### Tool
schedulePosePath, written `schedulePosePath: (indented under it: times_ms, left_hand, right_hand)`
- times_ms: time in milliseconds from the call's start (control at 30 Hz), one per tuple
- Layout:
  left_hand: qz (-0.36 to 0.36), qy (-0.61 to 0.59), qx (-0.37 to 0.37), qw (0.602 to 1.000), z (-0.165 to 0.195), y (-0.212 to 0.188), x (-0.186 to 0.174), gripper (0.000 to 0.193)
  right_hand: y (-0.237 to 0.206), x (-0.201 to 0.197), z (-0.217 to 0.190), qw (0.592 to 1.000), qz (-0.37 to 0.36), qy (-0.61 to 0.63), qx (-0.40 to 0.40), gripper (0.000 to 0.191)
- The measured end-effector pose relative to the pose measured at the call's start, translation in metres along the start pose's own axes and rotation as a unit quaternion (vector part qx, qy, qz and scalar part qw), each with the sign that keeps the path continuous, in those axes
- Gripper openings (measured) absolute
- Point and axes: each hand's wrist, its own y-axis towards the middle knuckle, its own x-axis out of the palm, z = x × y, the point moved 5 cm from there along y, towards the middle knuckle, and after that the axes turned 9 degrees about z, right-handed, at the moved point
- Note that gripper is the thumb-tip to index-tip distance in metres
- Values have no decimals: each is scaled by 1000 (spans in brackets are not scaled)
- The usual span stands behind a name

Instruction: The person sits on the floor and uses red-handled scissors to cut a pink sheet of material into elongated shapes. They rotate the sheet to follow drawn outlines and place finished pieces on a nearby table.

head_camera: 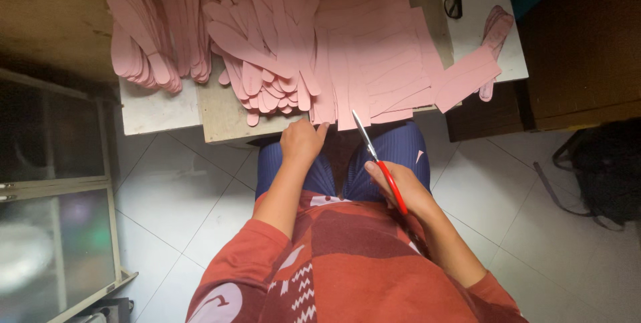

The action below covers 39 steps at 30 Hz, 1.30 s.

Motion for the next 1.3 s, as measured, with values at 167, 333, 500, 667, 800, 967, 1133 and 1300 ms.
schedulePosePath:
  times_ms: [167,333,500,667,800,967,1133,1300]
  left_hand:
    - [31,-21,-25,999,-2,0,-1,52]
    - [93,-12,8,996,1,0,-9,47]
    - [138,-117,2,984,0,-7,-13,42]
    - [156,-219,-49,962,-4,-9,-13,37]
    - [168,-236,-51,956,0,-8,-11,38]
    - [100,-301,-98,943,5,-6,4,36]
    - [-50,-613,-137,776,22,-24,30,29]
    - [-128,-620,-103,767,33,-59,43,23]
  right_hand:
    - [-1,10,4,1000,-11,4,21,54]
    - [0,18,8,999,-14,-6,35,53]
    - [3,22,16,997,-20,-57,50,53]
    - [6,28,24,994,-16,-101,28,57]
    - [16,28,28,992,-17,-120,26,62]
    - [21,24,38,998,-7,19,61,64]
    - [26,24,35,984,-1,180,-1,56]
    - [27,2,11,937,76,323,-107,37]
